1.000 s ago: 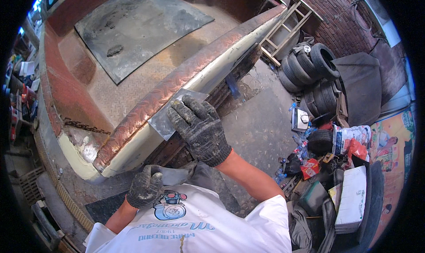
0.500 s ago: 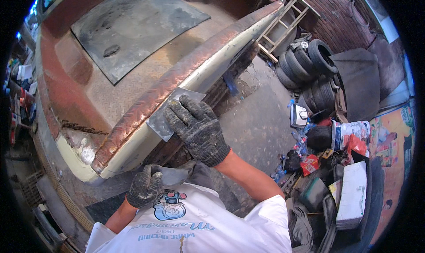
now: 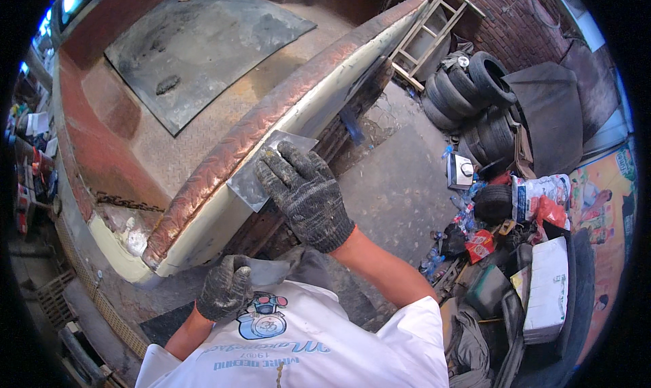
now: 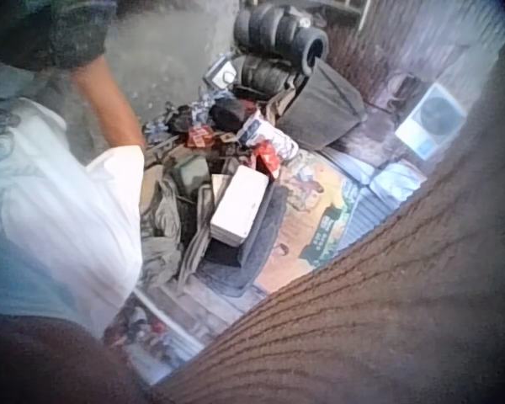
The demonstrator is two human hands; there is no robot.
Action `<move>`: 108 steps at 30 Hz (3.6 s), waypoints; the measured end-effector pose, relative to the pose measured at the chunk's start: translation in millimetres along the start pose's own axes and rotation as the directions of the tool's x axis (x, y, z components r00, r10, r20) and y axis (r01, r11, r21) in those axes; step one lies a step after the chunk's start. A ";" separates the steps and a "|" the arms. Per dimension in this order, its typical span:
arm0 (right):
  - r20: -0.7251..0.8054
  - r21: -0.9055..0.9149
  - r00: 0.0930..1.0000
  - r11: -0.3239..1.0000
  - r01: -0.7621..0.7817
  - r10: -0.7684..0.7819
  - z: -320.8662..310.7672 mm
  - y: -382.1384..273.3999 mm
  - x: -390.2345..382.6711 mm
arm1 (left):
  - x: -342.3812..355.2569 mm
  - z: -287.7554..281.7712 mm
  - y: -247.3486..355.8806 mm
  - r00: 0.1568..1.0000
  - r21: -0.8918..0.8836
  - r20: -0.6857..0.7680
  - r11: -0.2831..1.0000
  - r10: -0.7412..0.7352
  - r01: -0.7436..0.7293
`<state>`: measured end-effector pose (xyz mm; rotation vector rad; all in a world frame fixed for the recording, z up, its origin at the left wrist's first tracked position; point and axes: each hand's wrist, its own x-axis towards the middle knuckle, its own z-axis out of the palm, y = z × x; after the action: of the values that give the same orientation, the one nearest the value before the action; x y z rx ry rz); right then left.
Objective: The person sands the exterior surface of a car door using a sanding block. They work along the lower edge, side panel, and around the door handle area, removing rust and old paint.
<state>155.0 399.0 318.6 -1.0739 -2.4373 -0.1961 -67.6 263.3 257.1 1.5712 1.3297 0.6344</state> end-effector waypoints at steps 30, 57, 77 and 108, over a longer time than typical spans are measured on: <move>-0.391 0.201 0.912 0.978 -0.049 0.126 114.8 3.0 -40.3 | -18.8 -15.8 -7.3 0.995 0.279 -0.086 0.960 0.054 -0.028; -0.155 0.086 0.987 0.996 -0.028 0.041 29.4 19.4 -10.1 | -24.1 -8.8 1.6 0.994 0.284 -0.096 0.959 0.044 -0.015; -0.473 0.240 0.867 0.970 -0.042 0.154 134.2 20.3 -45.2 | -30.5 -25.0 -0.1 0.999 0.405 0.003 0.914 0.042 -0.040; -0.546 0.387 0.762 0.911 -0.140 0.349 132.3 5.7 -55.8 | -49.4 -20.3 -20.5 0.981 0.263 -0.039 0.945 -0.189 0.193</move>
<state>144.4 407.0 175.5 -0.9797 -1.6549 -0.0340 -107.7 222.4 256.3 1.6237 1.6075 0.3573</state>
